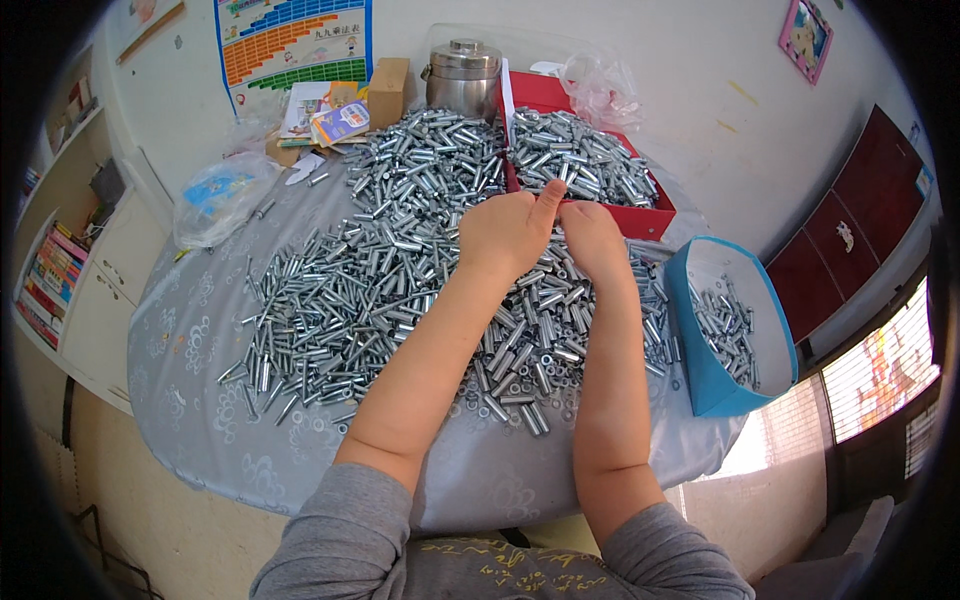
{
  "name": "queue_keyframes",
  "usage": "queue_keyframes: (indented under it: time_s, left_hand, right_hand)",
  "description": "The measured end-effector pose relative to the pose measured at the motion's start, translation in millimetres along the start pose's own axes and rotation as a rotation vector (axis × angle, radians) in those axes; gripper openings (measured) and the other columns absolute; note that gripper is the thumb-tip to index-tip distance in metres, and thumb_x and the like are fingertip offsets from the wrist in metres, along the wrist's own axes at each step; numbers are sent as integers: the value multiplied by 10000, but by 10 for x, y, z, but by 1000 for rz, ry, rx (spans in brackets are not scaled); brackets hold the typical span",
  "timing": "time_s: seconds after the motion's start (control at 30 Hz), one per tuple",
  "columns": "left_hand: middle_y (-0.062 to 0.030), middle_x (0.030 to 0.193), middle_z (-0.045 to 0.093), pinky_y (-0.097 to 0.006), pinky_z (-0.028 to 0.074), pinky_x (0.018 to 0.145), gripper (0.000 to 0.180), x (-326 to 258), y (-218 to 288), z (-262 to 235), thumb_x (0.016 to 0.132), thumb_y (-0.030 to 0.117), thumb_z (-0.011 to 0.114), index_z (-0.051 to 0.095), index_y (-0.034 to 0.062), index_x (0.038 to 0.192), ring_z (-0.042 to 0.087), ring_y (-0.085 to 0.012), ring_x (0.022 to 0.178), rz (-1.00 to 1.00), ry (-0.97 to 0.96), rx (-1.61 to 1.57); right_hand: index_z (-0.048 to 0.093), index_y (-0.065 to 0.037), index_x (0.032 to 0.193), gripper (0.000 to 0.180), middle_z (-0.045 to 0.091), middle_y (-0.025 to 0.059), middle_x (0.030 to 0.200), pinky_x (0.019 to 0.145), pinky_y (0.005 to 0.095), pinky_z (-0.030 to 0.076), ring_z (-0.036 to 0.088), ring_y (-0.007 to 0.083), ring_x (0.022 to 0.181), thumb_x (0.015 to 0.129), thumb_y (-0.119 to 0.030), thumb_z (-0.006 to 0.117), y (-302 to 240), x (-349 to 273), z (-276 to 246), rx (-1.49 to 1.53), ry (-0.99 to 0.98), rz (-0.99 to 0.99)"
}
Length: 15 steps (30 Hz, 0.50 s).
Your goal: The person sits at a table covered with a large pile of small, cylindrical metal parts. They repeatedly pick up individual metal pieces and small rings, fit them together by hand, and place the assembled units into a blue container on the right. The task involves continuous manual assembly of these components throughout the clip.
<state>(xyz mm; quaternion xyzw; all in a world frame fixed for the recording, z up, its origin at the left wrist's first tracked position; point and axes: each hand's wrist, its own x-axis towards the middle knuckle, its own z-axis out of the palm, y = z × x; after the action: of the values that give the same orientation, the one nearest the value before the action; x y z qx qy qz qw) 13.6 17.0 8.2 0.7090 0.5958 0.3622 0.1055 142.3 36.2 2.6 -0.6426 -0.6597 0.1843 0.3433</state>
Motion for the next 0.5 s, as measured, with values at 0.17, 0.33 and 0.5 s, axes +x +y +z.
queue_keyframes:
  time_s: [0.17,0.33,0.5]
  left_hand:
    - [-181,670,601,-442,447,618,771,44,-71,20,844,634,121,593,42,695,594,-359,693,-2,51,-60]
    - [-176,707,603,-454,438,643,737,17,-57,10,849,621,105,559,43,786,586,-365,724,49,64,-96]
    - [-192,658,594,-450,444,621,729,30,-58,-22,846,634,157,537,24,720,593,-368,694,18,108,-52]
  right_hand:
    - [614,2,834,505,533,50,627,479,285,438,548,131,603,862,-449,389,65,27,-73,518,-231,120]
    - [605,-4,880,399,536,13,633,410,215,389,492,88,469,865,-378,468,-15,-48,-8,479,-409,-36]
    - [613,1,879,376,602,102,748,585,324,459,569,229,611,839,-355,500,130,17,-119,239,-151,12]
